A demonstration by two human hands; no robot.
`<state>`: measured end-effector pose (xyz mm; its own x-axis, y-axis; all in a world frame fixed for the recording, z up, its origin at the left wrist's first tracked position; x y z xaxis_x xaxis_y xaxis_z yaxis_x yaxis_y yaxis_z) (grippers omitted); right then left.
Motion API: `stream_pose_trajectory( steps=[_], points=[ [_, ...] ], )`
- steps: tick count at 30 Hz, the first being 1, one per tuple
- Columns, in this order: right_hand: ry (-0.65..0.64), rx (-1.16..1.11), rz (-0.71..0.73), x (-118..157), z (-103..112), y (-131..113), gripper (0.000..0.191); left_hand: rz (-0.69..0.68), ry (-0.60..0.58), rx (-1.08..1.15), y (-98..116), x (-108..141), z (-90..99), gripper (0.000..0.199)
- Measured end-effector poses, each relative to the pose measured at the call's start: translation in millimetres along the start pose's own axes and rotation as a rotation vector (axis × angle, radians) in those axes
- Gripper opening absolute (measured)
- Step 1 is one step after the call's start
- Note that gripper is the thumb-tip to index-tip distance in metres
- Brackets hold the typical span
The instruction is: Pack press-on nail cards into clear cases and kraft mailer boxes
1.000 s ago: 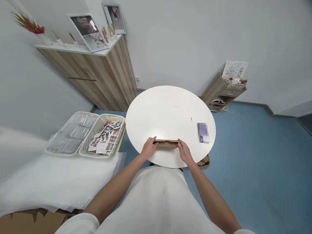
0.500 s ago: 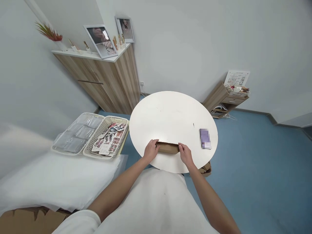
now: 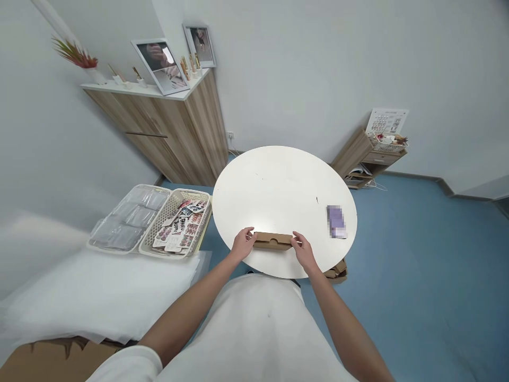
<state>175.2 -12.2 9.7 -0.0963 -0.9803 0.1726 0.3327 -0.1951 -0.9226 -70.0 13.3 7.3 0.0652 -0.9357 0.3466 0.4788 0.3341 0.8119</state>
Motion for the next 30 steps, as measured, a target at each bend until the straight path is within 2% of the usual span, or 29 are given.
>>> stream_pose_trajectory(
  steps=[3, 6, 11, 14, 17, 21, 26, 30],
  points=[
    [-0.034, -0.053, -0.095, 3, -5, 13, 0.053, 0.090, -0.035, 0.030, -18, -3, -6.1, 0.048],
    [-0.056, -0.073, -0.136, 4, -9, 17, 0.051, 0.071, -0.061, 0.015, -22, -3, -11.6, 0.040],
    [-0.028, -0.050, -0.082, 3, -13, 10, 0.047, 0.020, -0.049, -0.059, -10, -4, -12.0, 0.036],
    [0.017, -0.056, -0.006, 6, -13, 6, 0.046, 0.007, -0.080, -0.003, -8, -2, -13.0, 0.036],
    [0.065, -0.102, 0.054, 13, -13, 7, 0.045, -0.013, -0.137, 0.102, -11, 5, -18.9, 0.038],
    [0.079, -0.082, -0.017, 27, -17, 25, 0.045, 0.017, -0.141, 0.138, -24, 14, -31.7, 0.037],
    [0.075, -0.055, -0.099, 40, -11, 46, 0.050, 0.056, -0.093, 0.062, -37, 21, -48.2, 0.058],
    [0.081, 0.092, -0.167, 31, 1, 51, 0.058, 0.113, -0.071, -0.043, -43, 21, -52.2, 0.072]
  ],
)
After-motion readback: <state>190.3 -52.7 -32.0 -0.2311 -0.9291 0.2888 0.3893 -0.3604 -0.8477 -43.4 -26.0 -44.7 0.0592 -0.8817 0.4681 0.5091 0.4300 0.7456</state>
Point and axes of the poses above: each hand's wrist, its own x-axis away from the middle knuckle, its own z-axis out of the back of the hand, y = z × x, the point moved 7 cm from there along -x, towards the middle knuckle, and after that the axes turned 9 degrees about z, right-handed, at the moved point
